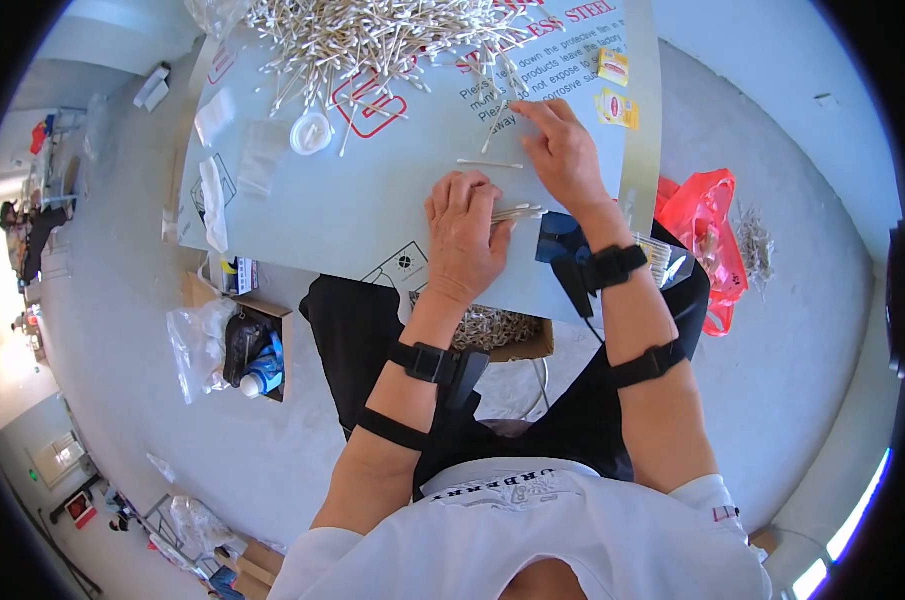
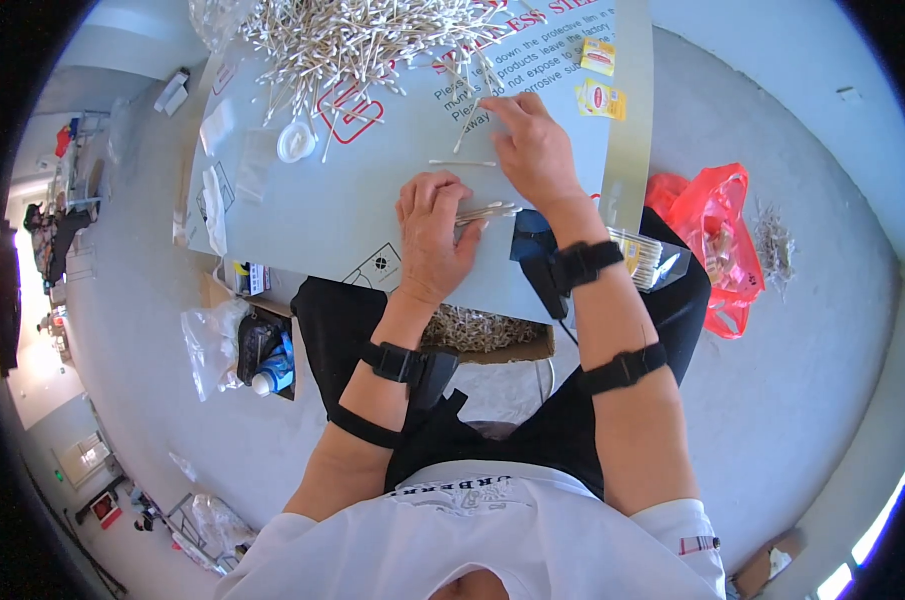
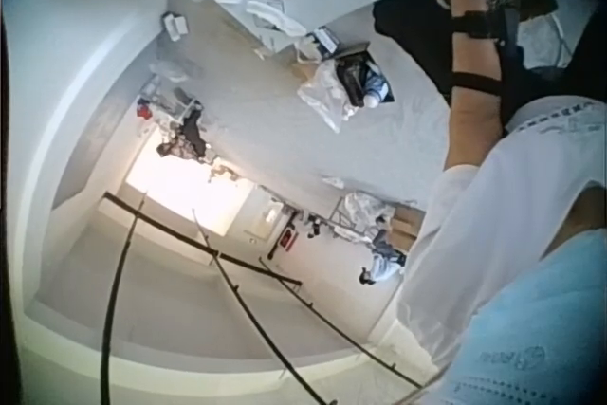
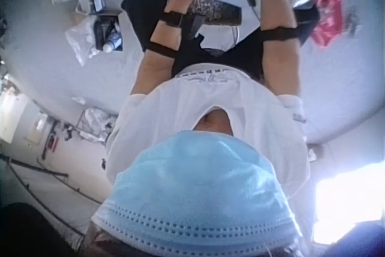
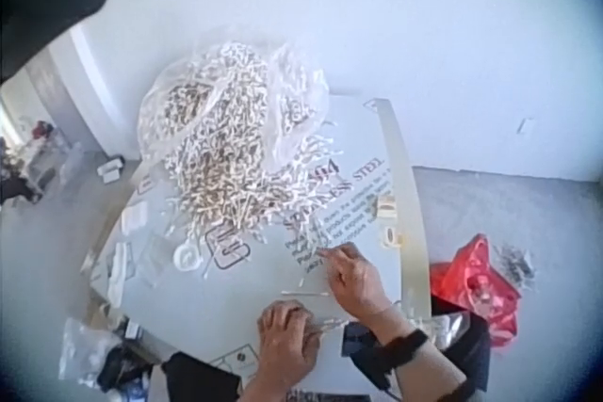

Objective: Manually organizing, counting, and packaging cotton swabs into plastic bags and boxes.

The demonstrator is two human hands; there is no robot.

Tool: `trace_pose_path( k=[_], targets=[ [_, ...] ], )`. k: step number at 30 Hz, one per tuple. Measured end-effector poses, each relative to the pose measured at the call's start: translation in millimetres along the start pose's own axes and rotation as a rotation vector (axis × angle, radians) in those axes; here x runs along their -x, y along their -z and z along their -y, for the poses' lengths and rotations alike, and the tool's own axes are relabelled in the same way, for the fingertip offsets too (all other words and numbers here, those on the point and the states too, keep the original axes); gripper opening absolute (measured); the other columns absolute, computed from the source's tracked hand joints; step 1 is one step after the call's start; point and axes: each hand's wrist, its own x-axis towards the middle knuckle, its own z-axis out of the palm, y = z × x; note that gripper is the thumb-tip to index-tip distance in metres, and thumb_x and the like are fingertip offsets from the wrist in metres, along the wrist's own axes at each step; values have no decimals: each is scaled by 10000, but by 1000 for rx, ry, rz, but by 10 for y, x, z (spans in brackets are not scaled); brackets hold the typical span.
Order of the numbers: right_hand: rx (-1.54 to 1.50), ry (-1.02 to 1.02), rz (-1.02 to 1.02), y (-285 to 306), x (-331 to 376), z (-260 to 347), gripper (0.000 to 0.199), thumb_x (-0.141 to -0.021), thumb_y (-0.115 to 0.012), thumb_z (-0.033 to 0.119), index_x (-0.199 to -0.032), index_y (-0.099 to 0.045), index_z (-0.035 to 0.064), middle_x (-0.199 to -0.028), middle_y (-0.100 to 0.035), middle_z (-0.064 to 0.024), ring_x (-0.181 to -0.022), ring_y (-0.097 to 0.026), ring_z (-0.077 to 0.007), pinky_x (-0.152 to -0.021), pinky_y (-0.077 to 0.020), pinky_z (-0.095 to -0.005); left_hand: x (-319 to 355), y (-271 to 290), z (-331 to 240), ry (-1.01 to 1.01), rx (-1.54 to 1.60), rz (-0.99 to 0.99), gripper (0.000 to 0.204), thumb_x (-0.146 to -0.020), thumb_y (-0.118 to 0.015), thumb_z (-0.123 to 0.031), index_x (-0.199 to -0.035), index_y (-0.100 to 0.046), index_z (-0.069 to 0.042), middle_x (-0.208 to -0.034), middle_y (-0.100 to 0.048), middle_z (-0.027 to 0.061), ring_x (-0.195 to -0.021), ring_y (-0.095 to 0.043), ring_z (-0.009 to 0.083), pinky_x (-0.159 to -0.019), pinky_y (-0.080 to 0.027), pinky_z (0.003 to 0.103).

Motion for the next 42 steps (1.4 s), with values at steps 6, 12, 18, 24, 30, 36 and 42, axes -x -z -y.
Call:
trace_pose_path(
  k=[6,12,18,24,30,36,42],
  targets=[
    [145,104,98,-98,-152,-70,199,-807,-615,86,-979,-705,130,-924,-605,-95,-806,-641,-333,-714,-529,-428,6,-25,0,12,-19,-17,468,-661,-750,-74,-1090,-563,-62,-1202,-521,114,-1162,-460,354,-983,-354,461],
    [105,32,35,-112,0,-49,53,-806,-673,156,-848,-690,129,-857,-591,-86,-759,-636,-326,-670,-522,-417,4,-8,-5,22,-1,-3,467,-674,-750,-77,-1093,-547,-49,-1202,-515,119,-1146,-460,359,-987,-356,463],
    [63,20,154,-92,188,48,58,-782,-691,148,-834,-683,123,-848,-596,-85,-750,-632,-326,-664,-520,-408,-17,-31,-24,27,-79,-18,615,-732,-728,-121,-1295,-509,-4,-1421,-426,149,-1350,-349,392,-1104,-271,503],
    [14,-91,-102,-56,-80,-101,141,-779,-698,167,-862,-667,58,-889,-612,-119,-829,-638,-327,-708,-517,-420,-21,-120,-11,-39,-290,173,599,-851,-657,-236,-1377,-469,-22,-1489,-393,146,-1396,-344,327,-1157,-219,507],
    [354,-96,-75,-170,-531,-64,270,-801,-694,257,-944,-625,38,-974,-621,-137,-887,-630,-340,-766,-513,-446,-28,-72,-27,-33,-270,205,590,-865,-648,-243,-1379,-467,-18,-1495,-394,136,-1396,-355,311,-1159,-218,511],
    [454,-226,-7,-169,-591,-167,200,-854,-600,233,-900,-631,41,-959,-642,-149,-868,-641,-350,-762,-512,-460,-28,-93,-18,-31,-263,206,589,-869,-640,-255,-1381,-462,-24,-1499,-385,137,-1402,-346,309,-1160,-215,511],
    [313,-215,-40,-77,-307,-199,164,-839,-592,211,-855,-651,58,-894,-658,-142,-824,-649,-351,-730,-512,-469,-39,-94,-24,-35,-257,197,574,-880,-620,-275,-1373,-465,-25,-1499,-381,137,-1401,-344,313,-1160,-212,510]
  ],
)
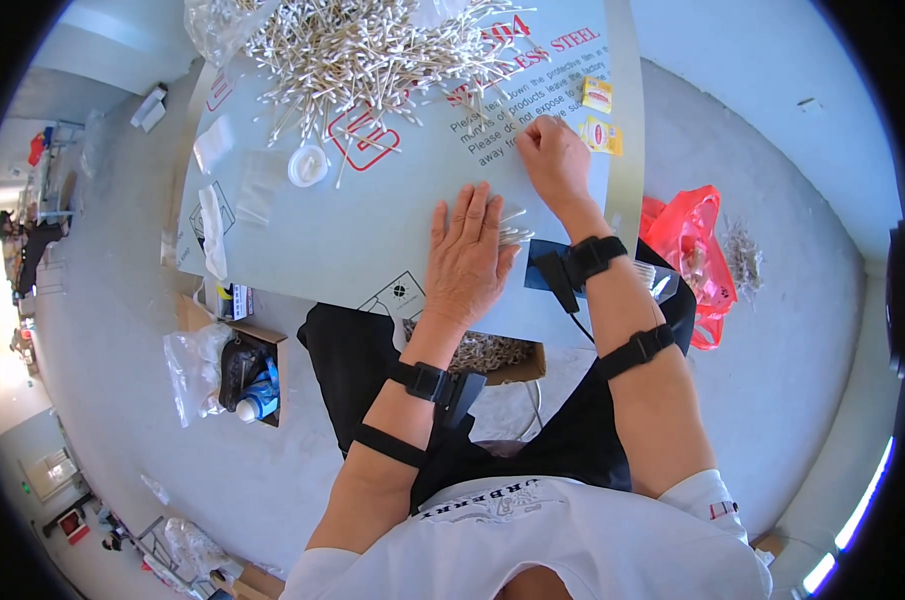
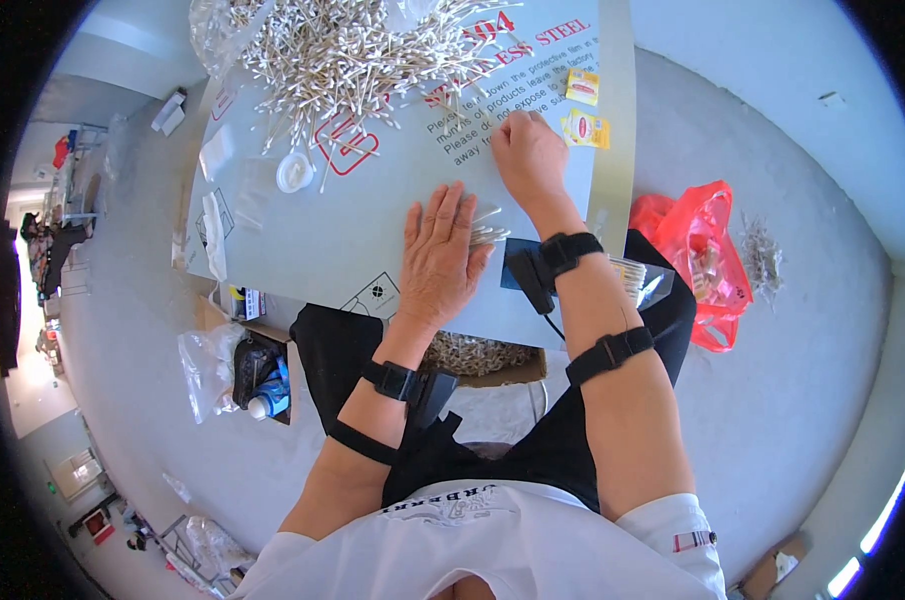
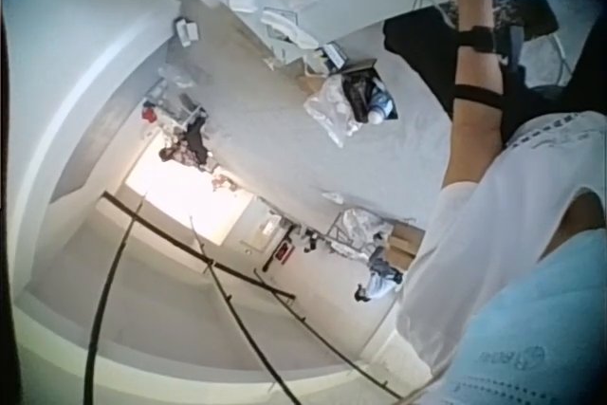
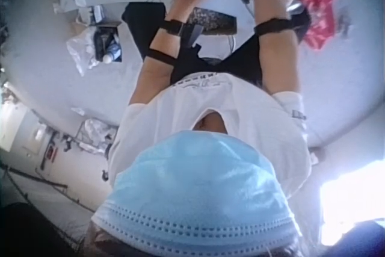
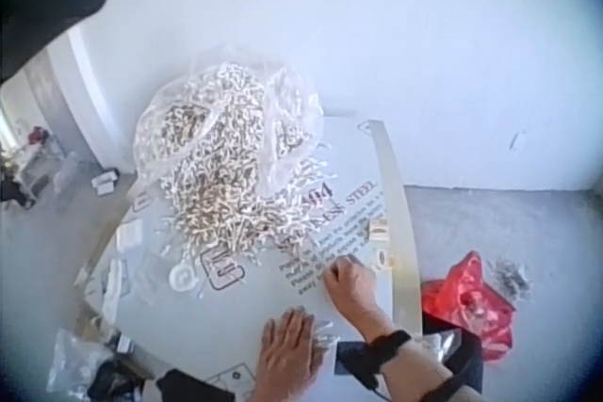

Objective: Manually organizing, counting, and packaging cotton swabs into plastic bags and boxes.

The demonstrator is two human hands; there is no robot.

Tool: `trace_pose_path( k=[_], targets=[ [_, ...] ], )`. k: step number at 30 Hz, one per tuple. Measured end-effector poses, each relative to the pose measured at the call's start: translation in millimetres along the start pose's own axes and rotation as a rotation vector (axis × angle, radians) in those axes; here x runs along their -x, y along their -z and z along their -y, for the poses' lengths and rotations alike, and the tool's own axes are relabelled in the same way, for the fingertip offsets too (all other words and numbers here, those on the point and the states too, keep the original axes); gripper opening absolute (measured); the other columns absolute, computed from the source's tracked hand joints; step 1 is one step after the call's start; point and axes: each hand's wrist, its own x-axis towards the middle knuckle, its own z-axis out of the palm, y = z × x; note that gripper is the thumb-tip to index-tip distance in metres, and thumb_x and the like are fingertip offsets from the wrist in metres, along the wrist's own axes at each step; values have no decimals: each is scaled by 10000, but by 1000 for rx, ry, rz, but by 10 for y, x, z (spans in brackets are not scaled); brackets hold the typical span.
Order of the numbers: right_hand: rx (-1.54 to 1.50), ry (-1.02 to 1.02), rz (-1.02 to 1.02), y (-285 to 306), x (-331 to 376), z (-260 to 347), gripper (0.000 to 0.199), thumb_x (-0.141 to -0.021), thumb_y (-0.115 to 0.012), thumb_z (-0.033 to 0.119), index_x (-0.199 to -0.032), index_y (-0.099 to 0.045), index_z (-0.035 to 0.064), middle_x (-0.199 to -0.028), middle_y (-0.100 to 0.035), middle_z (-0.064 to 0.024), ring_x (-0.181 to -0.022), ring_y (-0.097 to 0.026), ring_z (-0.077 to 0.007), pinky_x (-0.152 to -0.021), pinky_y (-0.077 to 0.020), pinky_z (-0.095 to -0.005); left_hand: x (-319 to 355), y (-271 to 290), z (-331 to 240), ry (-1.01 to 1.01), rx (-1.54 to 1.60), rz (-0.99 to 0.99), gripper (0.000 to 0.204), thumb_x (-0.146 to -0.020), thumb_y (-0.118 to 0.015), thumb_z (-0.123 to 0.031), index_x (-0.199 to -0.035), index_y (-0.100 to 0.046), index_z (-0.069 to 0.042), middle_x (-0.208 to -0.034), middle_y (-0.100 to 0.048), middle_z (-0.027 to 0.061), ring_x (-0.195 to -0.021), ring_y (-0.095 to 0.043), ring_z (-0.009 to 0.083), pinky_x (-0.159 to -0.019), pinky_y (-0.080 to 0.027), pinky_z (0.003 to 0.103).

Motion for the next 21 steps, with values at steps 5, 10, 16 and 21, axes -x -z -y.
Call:
trace_pose_path(
  k=[5,10,16,21],
  targets=[
    [-201,297,207,136,137,40,153,-804,-675,175,-796,-622,33,-771,-651,-117,-723,-632,-308,-649,-496,-398,20,7,5,28,41,-36,653,-878,-625,-291,-1424,-396,-17,-1515,-349,164,-1422,-308,331,-1164,-200,513],
    [-315,299,162,22,7,114,166,-807,-686,169,-846,-632,17,-797,-634,-122,-742,-629,-290,-683,-501,-379,-5,-34,-19,70,-5,-39,749,-877,-627,-310,-1482,-301,-15,-1553,-285,186,-1458,-237,341,-1172,-173,528],
    [-82,164,-24,-223,-329,187,168,-823,-672,181,-878,-616,33,-866,-623,-113,-783,-623,-314,-702,-500,-407,-36,-53,-60,66,-70,75,746,-871,-622,-322,-1478,-316,-15,-1562,-273,176,-1468,-218,329,-1176,-146,546],
    [-65,168,38,-183,-209,188,156,-843,-638,167,-814,-580,25,-841,-617,-137,-799,-618,-346,-685,-488,-430,-2,-18,-12,81,-51,68,741,-877,-624,-328,-1473,-321,-8,-1558,-264,183,-1462,-215,348,-1178,-144,537]
  ],
)
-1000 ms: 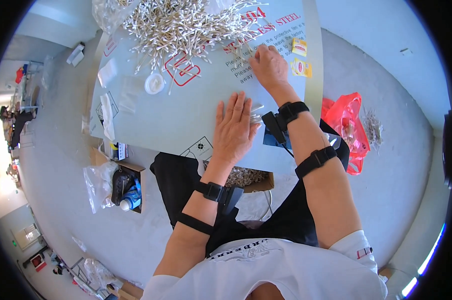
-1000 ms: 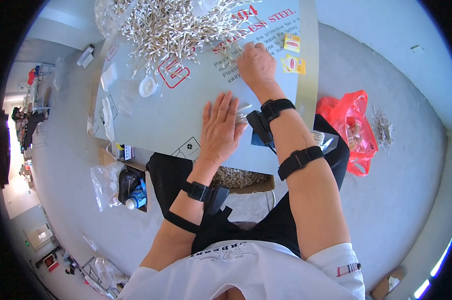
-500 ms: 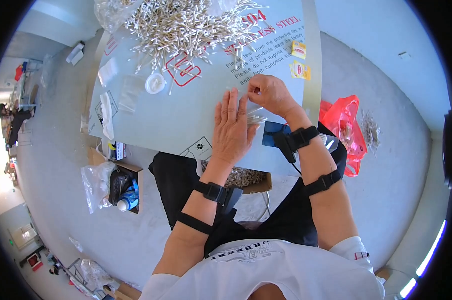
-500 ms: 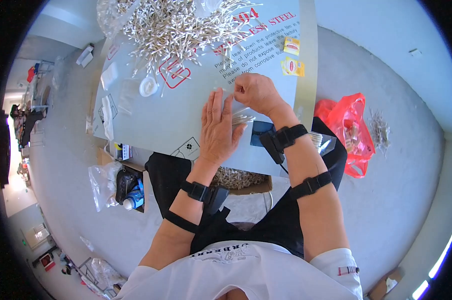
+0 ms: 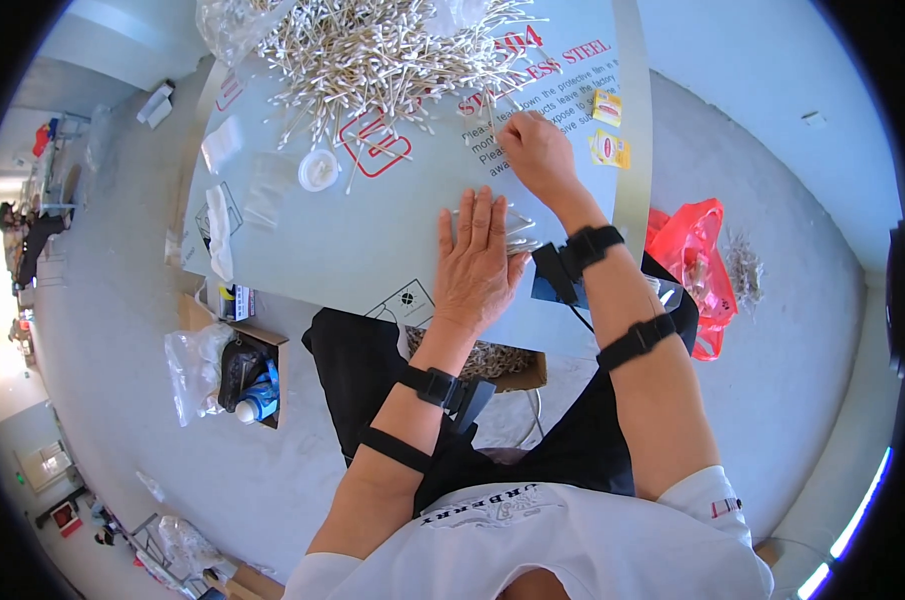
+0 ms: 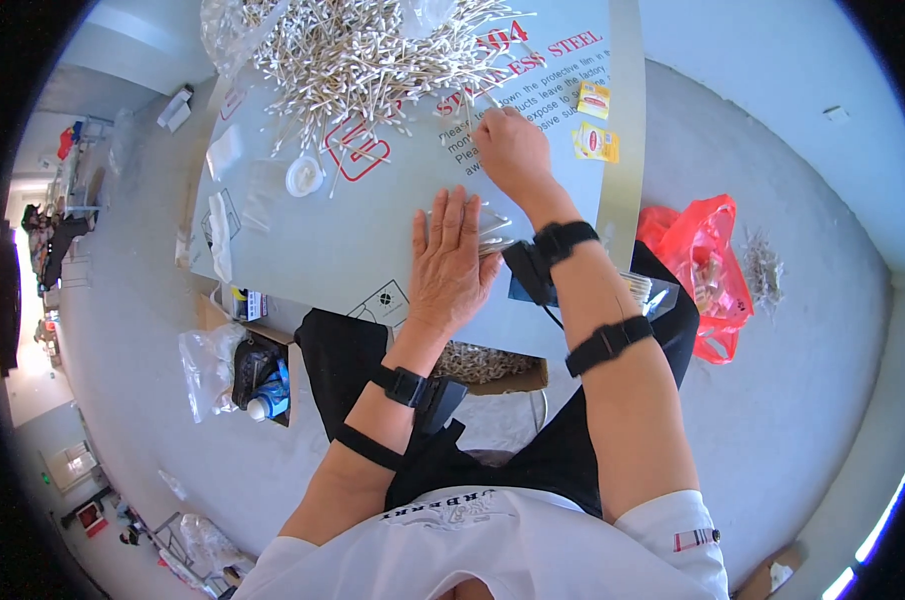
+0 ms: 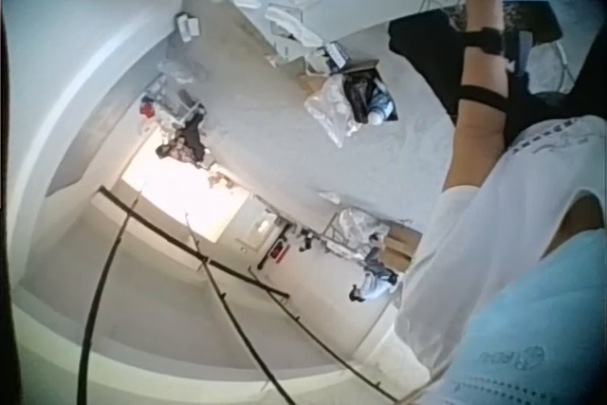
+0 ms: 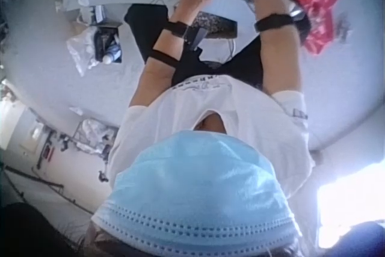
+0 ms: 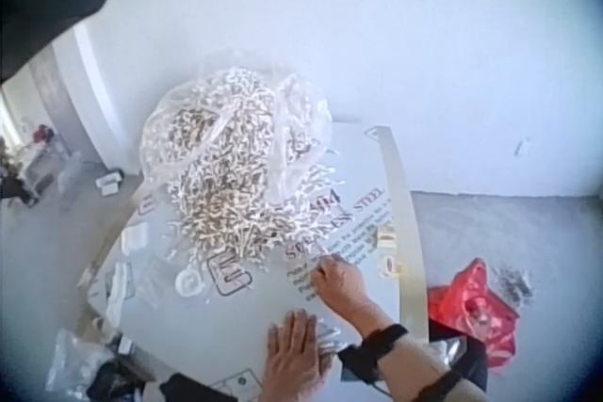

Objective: Manually organizing, counting, and packaging cotton swabs into plastic bags and boxes.

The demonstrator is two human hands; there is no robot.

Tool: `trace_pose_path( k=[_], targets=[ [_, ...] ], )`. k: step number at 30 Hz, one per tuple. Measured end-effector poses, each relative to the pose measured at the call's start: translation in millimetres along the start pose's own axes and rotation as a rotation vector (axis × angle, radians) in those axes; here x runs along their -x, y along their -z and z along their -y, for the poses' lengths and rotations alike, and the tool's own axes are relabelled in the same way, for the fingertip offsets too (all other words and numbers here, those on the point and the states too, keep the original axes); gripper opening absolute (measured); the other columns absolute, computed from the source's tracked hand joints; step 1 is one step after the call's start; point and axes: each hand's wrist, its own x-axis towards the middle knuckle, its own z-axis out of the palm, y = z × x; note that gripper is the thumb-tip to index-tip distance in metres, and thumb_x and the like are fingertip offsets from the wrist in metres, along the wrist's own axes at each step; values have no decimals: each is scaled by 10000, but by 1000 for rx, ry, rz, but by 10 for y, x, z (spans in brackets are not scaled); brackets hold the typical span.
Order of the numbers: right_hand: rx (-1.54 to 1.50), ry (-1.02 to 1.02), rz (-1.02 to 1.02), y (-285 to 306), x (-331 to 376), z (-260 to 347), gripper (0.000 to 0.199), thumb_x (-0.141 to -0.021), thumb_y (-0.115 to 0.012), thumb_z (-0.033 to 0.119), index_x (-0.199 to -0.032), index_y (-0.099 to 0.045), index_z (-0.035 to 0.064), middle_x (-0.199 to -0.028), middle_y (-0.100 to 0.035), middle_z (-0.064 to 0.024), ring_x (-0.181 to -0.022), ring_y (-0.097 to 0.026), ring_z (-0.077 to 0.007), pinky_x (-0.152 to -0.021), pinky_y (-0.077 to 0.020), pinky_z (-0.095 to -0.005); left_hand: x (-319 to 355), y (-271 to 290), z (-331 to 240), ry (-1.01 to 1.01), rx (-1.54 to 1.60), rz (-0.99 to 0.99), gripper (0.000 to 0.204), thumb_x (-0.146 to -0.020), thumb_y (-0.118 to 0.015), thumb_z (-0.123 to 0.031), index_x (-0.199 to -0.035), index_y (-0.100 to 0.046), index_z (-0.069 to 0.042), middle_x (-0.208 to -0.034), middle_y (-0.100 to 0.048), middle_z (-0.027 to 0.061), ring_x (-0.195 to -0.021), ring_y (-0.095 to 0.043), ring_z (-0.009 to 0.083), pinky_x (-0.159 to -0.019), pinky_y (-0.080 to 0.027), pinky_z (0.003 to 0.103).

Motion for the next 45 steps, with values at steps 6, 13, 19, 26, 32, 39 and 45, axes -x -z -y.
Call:
trace_pose_path(
  k=[6,13,19,26,32,39,45],
  targets=[
    [-65,45,98,329,495,-89,124,-857,-602,152,-810,-600,37,-847,-623,-141,-797,-620,-371,-699,-498,-460,-4,-7,-18,-2,68,-55,741,-900,-600,-365,-1481,-308,-10,-1588,-188,178,-1467,-193,352,-1181,-145,518],
    [-158,169,292,446,485,20,109,-830,-637,133,-791,-615,34,-856,-637,-139,-781,-627,-358,-672,-499,-447,4,-53,11,-46,0,-71,693,-897,-604,-349,-1460,-361,-25,-1565,-265,160,-1461,-213,352,-1174,-147,538],
    [31,0,101,13,17,515,205,-818,-657,240,-845,-675,38,-819,-673,-143,-823,-665,-344,-722,-529,-434,1,-75,23,-25,-15,-63,633,-901,-581,-336,-1423,-410,-21,-1483,-377,161,-1413,-307,358,-1164,-171,550],
    [242,-118,275,-79,-212,454,196,-807,-592,196,-861,-701,42,-876,-705,-177,-806,-680,-376,-742,-541,-470,-23,-49,-6,-42,-50,-32,659,-870,-618,-305,-1423,-407,-14,-1485,-372,166,-1407,-316,357,-1160,-186,550],
    [103,25,288,206,61,214,157,-790,-641,225,-840,-661,78,-844,-686,-144,-831,-661,-352,-725,-519,-465,2,-44,15,-24,9,-61,667,-873,-614,-292,-1435,-388,-14,-1498,-352,168,-1412,-305,356,-1167,-174,543],
    [75,-29,95,62,-2,71,123,-797,-649,214,-832,-642,96,-900,-642,-110,-845,-642,-334,-728,-508,-446,-24,31,-27,-19,10,16,701,-874,-616,-308,-1448,-357,0,-1538,-285,187,-1437,-255,354,-1176,-158,534],
    [-110,109,168,157,226,45,36,-791,-628,110,-803,-661,117,-874,-603,-88,-866,-626,-319,-742,-504,-418,4,-14,-36,19,57,-81,750,-899,-589,-366,-1473,-302,22,-1576,-201,216,-1473,-183,353,-1181,-125,534]
  ],
)
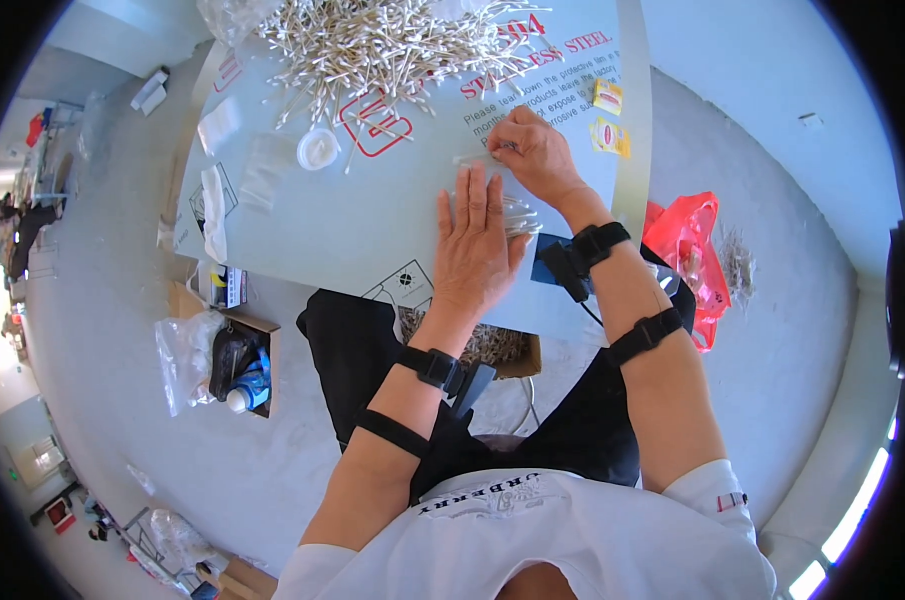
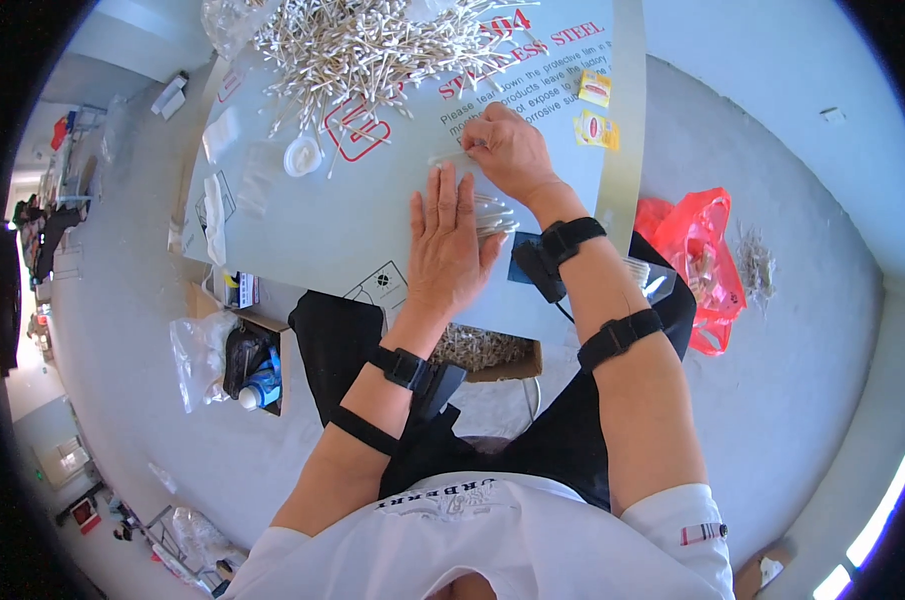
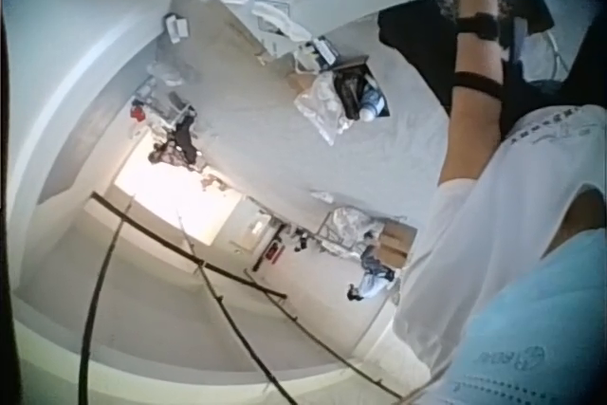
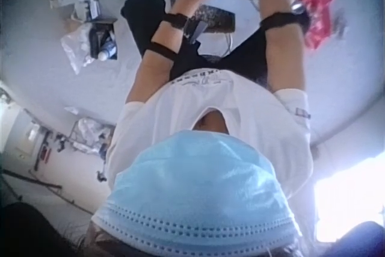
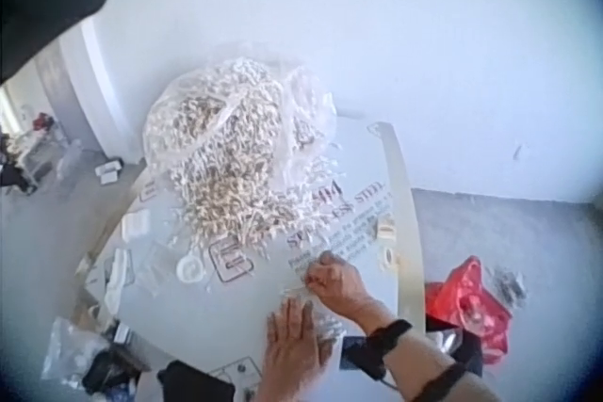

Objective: Manually organizing, counting, and packaging cotton swabs into plastic bags and boxes.

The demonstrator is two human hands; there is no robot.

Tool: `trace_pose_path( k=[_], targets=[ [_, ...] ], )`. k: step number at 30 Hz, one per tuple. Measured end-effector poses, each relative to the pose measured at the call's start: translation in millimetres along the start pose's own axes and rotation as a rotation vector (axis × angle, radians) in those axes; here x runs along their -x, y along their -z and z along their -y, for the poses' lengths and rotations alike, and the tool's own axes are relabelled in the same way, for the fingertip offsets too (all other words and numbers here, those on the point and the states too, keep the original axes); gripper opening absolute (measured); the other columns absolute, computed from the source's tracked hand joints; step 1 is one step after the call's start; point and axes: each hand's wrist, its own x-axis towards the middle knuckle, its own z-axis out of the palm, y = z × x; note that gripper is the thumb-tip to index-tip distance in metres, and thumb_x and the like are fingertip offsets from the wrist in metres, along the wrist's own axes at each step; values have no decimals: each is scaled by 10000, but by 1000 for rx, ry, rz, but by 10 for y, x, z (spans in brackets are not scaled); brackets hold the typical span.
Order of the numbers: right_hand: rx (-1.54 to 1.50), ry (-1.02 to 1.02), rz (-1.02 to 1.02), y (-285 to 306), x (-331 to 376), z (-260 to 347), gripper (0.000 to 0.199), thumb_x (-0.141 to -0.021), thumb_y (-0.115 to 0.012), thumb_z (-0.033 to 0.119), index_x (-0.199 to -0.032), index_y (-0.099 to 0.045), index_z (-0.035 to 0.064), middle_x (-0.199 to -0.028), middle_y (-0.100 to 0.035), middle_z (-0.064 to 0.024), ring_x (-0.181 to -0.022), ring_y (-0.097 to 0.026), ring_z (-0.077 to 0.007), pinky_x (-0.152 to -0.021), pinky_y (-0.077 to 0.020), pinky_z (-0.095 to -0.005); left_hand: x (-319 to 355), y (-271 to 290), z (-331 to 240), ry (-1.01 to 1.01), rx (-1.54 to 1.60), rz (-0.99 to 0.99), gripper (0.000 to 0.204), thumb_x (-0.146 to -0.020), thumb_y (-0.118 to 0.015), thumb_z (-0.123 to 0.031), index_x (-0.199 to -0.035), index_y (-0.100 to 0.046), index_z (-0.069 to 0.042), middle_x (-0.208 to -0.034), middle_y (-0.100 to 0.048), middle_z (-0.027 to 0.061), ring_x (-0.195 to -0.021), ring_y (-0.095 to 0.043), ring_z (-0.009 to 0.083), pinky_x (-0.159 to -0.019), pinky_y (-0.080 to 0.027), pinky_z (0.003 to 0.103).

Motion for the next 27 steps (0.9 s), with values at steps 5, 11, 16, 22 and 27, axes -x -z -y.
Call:
trace_pose_path(
  k=[5,11,16,22,27],
  targets=[
    [-12,159,118,186,345,-45,46,-785,-650,17,-828,-650,33,-924,-588,-69,-892,-619,-230,-758,-505,-345,-8,-11,6,-28,-51,50,784,-905,-581,-414,-1482,-287,30,-1577,-214,213,-1478,-180,336,-1182,-102,536],
    [-604,-209,-310,210,976,21,146,-877,-577,-23,-983,-677,-23,-1125,-620,-114,-975,-608,-185,-834,-480,-260,204,-38,-92,-142,-24,132,846,-864,-615,-491,-1480,-324,9,-1558,-279,207,-1477,-202,316,-1179,-96,552],
    [-669,-292,-503,66,1286,182,322,-1032,-472,191,-1192,-624,-43,-1377,-531,-122,-1222,-520,-188,-1052,-412,-309,52,-6,-132,-165,-66,138,842,-850,-623,-510,-1460,-365,9,-1557,-290,195,-1474,-211,313,-1176,-107,563],
    [-813,-279,-508,14,1100,111,399,-1056,-422,255,-1282,-566,-42,-1436,-474,-136,-1300,-470,-210,-1116,-373,-328,-208,-23,-69,-96,-88,111,714,-933,-570,-417,-1460,-355,14,-1568,-243,208,-1468,-210,334,-1174,-130,557],
    [-851,-238,-527,-67,956,66,439,-1057,-419,286,-1302,-542,-57,-1449,-457,-137,-1318,-449,-208,-1127,-360,-326,-79,-84,70,191,693,-388,566,-1038,-416,-329,-1464,-319,31,-1538,-266,244,-1452,-230,361,-1177,-204,438]
  ],
)
